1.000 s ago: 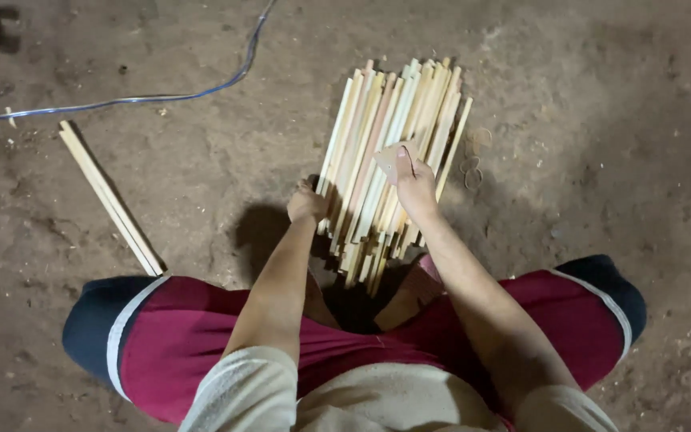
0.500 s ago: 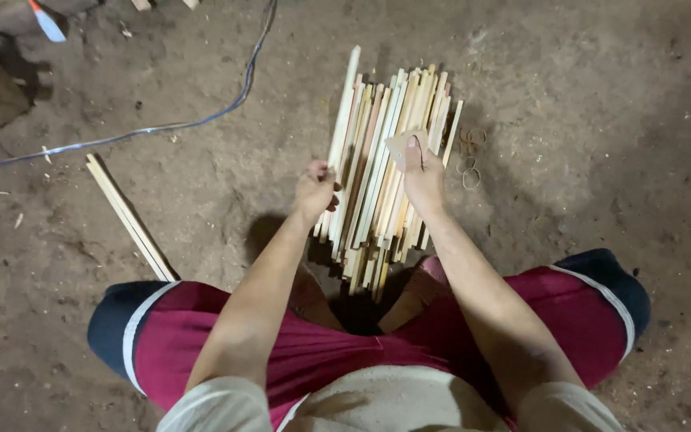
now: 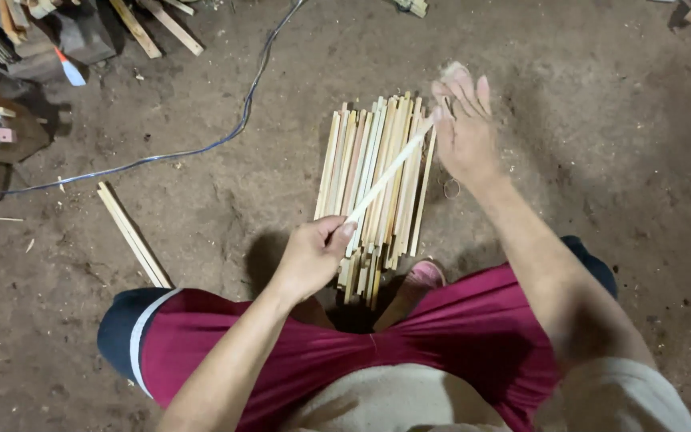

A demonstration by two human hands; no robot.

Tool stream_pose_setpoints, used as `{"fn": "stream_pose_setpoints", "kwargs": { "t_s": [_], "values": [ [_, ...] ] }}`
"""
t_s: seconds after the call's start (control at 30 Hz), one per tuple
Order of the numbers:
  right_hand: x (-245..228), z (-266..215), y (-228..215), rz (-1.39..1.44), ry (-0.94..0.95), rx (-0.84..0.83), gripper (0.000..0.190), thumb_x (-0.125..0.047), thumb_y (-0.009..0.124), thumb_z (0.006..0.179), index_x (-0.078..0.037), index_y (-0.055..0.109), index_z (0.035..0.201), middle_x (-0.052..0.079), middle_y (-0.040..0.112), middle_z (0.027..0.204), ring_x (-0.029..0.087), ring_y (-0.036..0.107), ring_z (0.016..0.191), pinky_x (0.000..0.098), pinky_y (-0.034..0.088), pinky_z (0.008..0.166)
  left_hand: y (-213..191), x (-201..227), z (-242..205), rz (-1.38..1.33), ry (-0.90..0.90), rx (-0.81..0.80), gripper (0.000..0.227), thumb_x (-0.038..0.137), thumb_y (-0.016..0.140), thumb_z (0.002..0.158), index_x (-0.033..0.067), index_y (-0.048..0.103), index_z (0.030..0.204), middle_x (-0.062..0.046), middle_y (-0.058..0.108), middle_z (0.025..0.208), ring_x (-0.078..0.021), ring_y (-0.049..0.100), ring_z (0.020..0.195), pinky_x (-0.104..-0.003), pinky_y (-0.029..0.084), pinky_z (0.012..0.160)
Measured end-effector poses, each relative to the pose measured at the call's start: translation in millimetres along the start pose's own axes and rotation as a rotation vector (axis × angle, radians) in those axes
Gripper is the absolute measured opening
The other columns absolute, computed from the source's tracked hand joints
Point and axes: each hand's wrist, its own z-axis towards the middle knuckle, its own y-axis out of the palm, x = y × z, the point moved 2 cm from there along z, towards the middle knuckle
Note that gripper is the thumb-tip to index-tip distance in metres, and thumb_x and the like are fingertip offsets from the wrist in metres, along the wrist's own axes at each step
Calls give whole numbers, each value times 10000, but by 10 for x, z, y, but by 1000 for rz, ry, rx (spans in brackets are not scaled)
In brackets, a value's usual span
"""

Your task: Sanding individual thin wooden sticks from a bundle using a piece of sandpaper to smooth the surfaces.

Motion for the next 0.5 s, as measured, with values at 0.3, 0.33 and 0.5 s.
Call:
{"fn": "stream_pose_setpoints", "kwargs": {
  "t_s": [0.3,0.33,0.5],
  "values": [
    [-632,-404,145,-107,-27,-462,408,-274,379,1050,-223,567,1409,15,221,1673,329,123,1539,544,-164,1233,56,-112,-135,579,216,357,241,154,525,973,72,698,1118,-182,723,710,-385,682,558,-537,574,523],
    [-501,-263,-44,-121,-51,-202,239,-139,415,1058,-141,589,1222,23,369,1412,293,258,1315,476,144,1148,18,-123,-218,647,258,369,274,175,534,994,76,689,1197,-109,654,624,-286,609,455,-454,547,429],
    [-290,-328,47,-273,-179,41,261,11,386,1066,-17,617,1184,107,573,1295,400,405,1467,565,35,1288,55,-115,-259,850,360,454,368,263,578,1007,75,673,1308,-118,646,575,-286,612,387,-458,539,367]
  ]
}}
